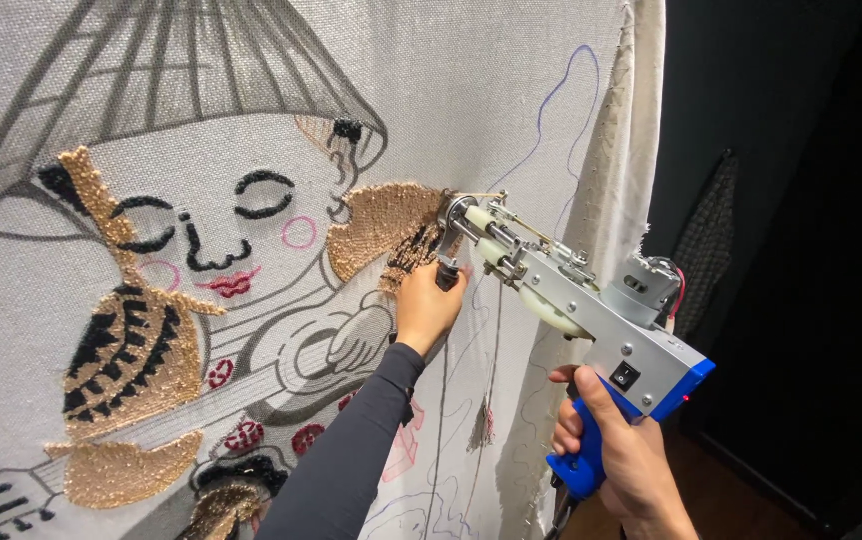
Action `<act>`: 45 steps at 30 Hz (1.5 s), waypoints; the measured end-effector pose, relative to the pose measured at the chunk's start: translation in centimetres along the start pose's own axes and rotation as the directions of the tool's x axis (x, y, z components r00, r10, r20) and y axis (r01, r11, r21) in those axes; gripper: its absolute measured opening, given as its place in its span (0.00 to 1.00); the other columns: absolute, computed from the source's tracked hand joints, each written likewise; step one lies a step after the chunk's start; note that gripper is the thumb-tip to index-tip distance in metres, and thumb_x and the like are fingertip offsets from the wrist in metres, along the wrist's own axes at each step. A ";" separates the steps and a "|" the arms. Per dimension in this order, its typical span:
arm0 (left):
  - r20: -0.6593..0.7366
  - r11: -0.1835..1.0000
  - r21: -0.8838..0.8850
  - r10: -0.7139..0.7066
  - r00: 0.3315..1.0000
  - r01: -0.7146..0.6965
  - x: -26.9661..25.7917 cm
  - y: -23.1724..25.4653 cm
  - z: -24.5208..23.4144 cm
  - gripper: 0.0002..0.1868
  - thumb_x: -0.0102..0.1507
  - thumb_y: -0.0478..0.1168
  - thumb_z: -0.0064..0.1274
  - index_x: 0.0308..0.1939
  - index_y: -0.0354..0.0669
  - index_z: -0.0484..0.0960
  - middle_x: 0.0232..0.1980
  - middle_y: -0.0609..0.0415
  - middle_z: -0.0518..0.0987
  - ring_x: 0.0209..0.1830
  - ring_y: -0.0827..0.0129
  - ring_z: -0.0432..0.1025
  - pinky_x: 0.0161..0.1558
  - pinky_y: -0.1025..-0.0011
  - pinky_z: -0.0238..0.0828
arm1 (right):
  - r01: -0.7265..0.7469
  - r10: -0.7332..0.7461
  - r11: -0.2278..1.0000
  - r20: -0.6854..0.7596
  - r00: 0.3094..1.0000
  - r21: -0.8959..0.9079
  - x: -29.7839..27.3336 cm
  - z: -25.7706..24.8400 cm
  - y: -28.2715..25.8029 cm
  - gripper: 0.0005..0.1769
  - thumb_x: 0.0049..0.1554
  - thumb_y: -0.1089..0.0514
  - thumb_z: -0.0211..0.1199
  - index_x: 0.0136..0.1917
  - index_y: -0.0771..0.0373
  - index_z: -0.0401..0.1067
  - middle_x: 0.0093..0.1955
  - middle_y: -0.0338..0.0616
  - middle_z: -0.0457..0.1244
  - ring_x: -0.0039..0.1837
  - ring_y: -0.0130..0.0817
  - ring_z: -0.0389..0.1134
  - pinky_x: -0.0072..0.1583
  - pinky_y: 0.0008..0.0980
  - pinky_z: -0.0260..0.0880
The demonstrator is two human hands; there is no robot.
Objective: The person uses a tufting gun to create a patterned rug on a stretched canvas.
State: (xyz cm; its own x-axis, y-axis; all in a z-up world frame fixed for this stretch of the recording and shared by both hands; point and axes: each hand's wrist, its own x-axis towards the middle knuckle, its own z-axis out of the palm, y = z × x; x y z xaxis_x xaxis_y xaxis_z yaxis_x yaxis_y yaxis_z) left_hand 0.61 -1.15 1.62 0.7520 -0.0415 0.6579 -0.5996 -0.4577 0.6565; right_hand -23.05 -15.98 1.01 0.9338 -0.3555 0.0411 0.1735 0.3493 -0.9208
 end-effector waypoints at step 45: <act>0.758 0.756 -0.399 -0.046 0.650 0.519 -2.7 0.7 1.6 0.23 0.60 0.51 0.63 0.49 0.38 0.85 0.44 0.54 0.88 0.25 0.80 0.74 0.27 0.81 0.67 | -0.017 0.015 0.999 0.048 0.999 0.051 1.8 -9.9 3.1 0.34 0.54 0.46 0.61 0.58 0.83 0.66 0.23 0.42 0.51 0.25 0.29 0.51 0.31 0.32 0.57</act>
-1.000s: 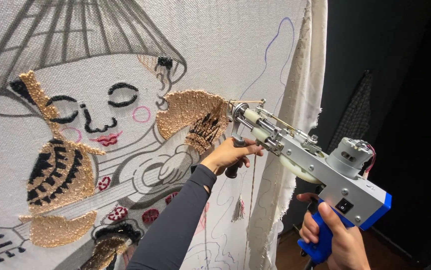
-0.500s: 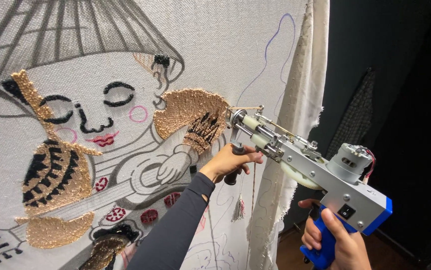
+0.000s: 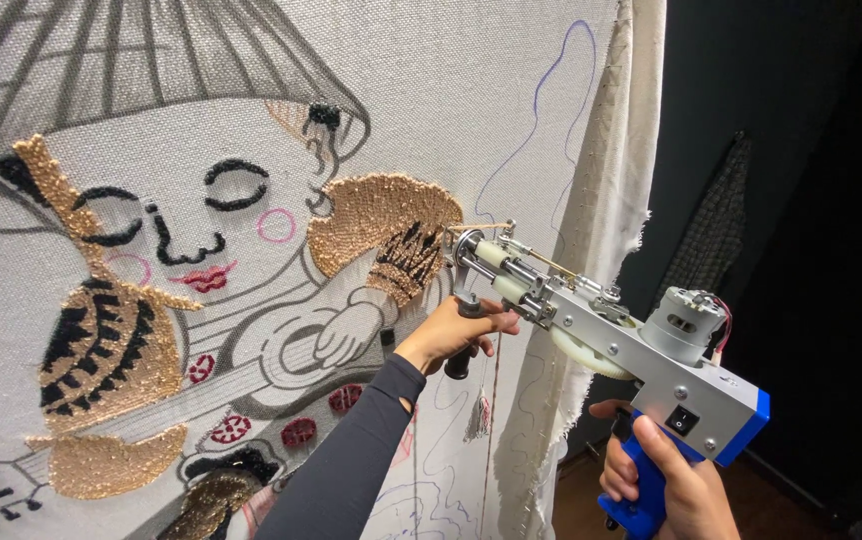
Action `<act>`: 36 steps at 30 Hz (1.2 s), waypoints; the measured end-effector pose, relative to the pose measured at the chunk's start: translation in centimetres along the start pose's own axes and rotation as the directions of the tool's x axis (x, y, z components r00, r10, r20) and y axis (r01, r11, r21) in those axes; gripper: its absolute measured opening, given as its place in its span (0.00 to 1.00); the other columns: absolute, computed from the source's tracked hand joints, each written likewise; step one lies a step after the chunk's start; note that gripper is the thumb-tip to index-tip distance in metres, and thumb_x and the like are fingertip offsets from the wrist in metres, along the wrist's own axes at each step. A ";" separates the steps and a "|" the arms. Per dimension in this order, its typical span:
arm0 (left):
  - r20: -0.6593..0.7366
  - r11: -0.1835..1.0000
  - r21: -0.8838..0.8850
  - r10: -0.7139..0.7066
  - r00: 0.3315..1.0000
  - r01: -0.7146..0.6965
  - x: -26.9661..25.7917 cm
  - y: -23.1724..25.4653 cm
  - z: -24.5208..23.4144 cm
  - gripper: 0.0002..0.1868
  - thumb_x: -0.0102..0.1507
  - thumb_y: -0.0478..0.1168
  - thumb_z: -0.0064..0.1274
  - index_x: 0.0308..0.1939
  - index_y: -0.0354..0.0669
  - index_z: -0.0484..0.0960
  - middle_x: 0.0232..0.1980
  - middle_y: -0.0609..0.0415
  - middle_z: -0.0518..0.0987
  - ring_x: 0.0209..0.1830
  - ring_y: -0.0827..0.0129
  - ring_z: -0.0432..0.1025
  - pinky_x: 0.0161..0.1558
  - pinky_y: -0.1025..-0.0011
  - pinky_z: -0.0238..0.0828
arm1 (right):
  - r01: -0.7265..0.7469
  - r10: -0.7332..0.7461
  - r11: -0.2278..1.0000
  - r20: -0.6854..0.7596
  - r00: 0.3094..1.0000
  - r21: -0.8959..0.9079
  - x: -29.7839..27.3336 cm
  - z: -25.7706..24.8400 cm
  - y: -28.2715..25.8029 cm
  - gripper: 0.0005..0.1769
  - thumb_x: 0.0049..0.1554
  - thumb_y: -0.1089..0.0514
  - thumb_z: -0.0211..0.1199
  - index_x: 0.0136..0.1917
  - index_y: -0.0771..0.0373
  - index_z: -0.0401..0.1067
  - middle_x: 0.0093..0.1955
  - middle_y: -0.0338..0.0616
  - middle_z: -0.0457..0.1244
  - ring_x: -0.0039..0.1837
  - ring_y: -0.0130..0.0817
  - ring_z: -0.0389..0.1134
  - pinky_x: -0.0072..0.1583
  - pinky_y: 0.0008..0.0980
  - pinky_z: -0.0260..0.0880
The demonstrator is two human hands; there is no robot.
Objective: The person uses a tufting gun to create a patterned rug on a stretched canvas.
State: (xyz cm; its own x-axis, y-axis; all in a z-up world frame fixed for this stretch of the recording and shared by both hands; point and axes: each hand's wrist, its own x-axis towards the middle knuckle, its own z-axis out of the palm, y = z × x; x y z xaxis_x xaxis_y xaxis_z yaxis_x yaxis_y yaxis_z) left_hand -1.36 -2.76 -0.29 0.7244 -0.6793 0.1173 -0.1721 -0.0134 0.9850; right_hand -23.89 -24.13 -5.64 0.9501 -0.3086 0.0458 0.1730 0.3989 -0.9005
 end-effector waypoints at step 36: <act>-0.457 0.986 0.092 0.163 0.874 -0.136 2.7 -3.0 -3.2 0.16 0.63 0.44 0.59 0.44 0.31 0.86 0.33 0.53 0.86 0.18 0.77 0.71 0.22 0.75 0.71 | -0.051 0.051 0.999 -0.058 0.997 -0.001 -0.6 8.4 -0.1 0.21 0.57 0.47 0.62 0.46 0.71 0.71 0.25 0.43 0.54 0.27 0.31 0.55 0.33 0.34 0.60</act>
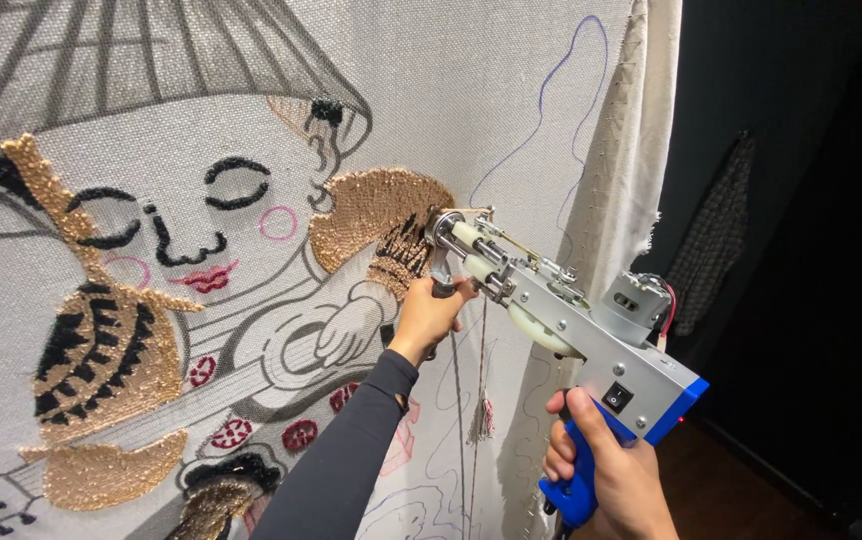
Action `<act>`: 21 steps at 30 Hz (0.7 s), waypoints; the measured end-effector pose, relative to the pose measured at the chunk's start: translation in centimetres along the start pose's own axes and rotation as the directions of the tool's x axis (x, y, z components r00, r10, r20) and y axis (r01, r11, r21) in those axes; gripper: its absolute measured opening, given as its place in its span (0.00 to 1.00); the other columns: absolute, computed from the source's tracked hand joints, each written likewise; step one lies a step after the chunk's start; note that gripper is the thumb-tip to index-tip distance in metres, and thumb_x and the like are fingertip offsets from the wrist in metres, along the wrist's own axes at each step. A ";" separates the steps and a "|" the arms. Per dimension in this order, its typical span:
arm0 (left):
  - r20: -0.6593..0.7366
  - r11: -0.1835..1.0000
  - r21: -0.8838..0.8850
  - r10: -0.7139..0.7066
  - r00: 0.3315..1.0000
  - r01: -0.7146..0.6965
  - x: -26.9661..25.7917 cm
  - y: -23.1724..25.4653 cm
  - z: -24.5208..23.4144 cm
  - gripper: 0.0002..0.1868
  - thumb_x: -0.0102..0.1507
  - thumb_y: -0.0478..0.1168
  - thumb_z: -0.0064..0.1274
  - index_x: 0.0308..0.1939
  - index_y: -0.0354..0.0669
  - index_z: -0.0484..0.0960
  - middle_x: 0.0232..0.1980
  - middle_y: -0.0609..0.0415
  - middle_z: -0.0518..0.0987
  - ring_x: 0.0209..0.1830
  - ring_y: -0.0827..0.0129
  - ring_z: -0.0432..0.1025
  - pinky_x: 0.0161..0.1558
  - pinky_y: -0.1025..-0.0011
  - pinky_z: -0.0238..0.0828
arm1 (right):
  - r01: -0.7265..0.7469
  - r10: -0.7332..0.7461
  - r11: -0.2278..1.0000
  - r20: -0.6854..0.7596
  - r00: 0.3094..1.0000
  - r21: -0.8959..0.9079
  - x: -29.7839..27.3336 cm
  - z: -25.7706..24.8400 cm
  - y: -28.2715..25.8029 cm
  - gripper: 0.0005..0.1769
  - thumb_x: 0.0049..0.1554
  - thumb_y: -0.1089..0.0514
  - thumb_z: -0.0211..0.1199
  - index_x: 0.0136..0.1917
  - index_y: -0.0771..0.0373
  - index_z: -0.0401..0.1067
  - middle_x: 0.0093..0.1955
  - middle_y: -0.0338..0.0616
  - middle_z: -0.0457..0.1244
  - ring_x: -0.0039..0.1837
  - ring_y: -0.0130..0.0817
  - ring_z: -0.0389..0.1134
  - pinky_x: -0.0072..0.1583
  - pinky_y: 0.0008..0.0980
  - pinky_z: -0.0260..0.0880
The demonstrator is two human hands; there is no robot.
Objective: The person uses a tufting gun to create a patterned rug on a stretched canvas.
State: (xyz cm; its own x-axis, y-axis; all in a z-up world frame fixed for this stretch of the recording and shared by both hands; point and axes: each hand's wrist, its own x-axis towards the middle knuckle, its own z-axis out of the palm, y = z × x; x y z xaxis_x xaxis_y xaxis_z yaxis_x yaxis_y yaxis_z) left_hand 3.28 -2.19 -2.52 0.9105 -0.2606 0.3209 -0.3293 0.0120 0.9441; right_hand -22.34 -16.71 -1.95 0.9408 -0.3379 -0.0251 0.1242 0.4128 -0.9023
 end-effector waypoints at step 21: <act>-0.010 0.999 0.015 0.033 0.999 -0.033 0.9 1.3 0.2 0.15 0.60 0.43 0.62 0.40 0.32 0.87 0.24 0.58 0.77 0.16 0.77 0.68 0.21 0.75 0.66 | 0.026 -0.027 1.000 0.031 0.999 0.016 0.5 0.3 -1.5 0.22 0.59 0.45 0.59 0.46 0.69 0.69 0.26 0.41 0.54 0.27 0.31 0.56 0.33 0.34 0.61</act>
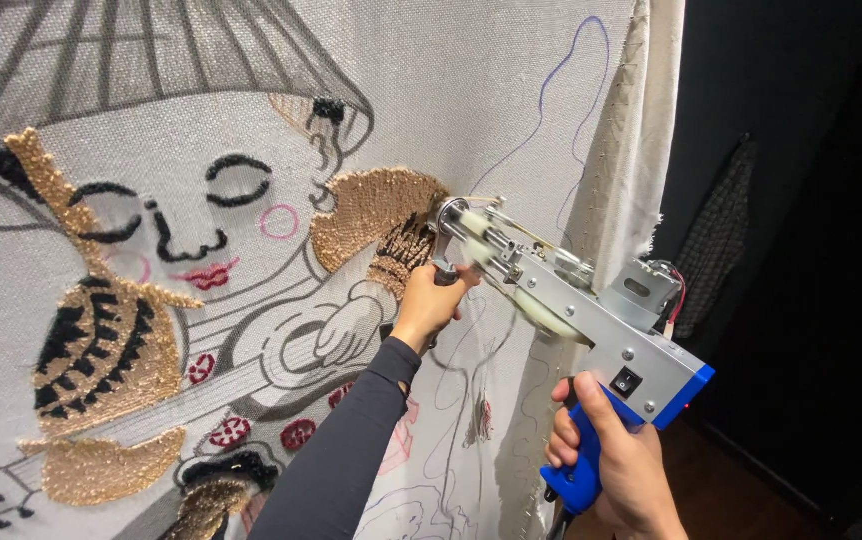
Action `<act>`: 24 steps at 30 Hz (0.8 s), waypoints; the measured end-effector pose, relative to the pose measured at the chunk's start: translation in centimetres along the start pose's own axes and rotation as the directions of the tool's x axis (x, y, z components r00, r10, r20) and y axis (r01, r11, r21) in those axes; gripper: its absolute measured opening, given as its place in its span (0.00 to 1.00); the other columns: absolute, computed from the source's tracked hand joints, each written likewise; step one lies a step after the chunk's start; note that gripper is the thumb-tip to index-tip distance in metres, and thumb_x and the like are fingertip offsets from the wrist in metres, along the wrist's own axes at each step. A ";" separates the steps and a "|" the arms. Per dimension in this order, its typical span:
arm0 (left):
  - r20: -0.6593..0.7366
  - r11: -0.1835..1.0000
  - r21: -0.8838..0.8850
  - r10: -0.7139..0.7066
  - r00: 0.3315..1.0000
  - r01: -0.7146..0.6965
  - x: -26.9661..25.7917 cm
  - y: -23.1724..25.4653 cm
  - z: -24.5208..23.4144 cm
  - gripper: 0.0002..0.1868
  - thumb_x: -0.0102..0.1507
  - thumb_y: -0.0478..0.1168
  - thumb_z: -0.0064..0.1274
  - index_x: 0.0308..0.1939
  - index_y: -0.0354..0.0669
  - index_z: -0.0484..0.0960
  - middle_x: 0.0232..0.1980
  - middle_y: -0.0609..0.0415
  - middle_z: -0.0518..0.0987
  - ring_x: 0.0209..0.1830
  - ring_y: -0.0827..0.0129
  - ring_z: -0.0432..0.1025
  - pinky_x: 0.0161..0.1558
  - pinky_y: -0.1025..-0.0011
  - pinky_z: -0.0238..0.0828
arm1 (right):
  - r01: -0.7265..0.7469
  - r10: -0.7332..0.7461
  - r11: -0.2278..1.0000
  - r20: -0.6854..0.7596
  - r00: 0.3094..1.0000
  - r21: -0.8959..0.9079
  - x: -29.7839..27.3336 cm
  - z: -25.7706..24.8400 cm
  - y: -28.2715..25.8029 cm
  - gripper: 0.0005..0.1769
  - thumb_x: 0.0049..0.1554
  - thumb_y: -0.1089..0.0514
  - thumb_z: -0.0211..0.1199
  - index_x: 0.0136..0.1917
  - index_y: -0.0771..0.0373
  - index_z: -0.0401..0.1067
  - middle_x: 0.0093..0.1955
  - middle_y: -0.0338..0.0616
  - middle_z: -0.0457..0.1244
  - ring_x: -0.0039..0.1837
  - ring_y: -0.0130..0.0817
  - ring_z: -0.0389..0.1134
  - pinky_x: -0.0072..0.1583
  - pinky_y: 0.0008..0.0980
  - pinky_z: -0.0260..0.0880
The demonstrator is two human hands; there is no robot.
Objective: The person uses a tufting gun to create a patterned rug on a stretched canvas.
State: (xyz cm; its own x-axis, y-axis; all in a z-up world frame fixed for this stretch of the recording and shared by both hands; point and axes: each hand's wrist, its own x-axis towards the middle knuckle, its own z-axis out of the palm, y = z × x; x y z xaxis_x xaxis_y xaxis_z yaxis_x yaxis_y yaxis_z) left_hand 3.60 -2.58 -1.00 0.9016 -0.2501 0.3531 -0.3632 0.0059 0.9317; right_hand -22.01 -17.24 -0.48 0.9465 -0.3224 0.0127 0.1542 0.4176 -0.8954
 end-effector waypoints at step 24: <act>0.519 0.998 -0.008 -0.045 0.854 0.057 -1.7 4.2 3.1 0.22 0.63 0.48 0.59 0.51 0.33 0.86 0.48 0.50 0.87 0.25 0.78 0.73 0.31 0.78 0.72 | 0.090 -0.110 0.982 0.115 0.987 0.165 0.8 -10.8 1.8 0.36 0.60 0.44 0.55 0.63 0.83 0.63 0.25 0.43 0.52 0.27 0.30 0.53 0.33 0.35 0.57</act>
State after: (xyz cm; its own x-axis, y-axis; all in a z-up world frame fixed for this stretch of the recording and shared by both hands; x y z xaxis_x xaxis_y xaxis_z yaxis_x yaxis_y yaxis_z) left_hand -0.18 -5.18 2.06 0.6640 -0.7159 0.2156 -0.3091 -0.0003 0.9510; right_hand -24.06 -25.93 -6.91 0.9501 -0.2662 0.1627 0.2839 0.5213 -0.8048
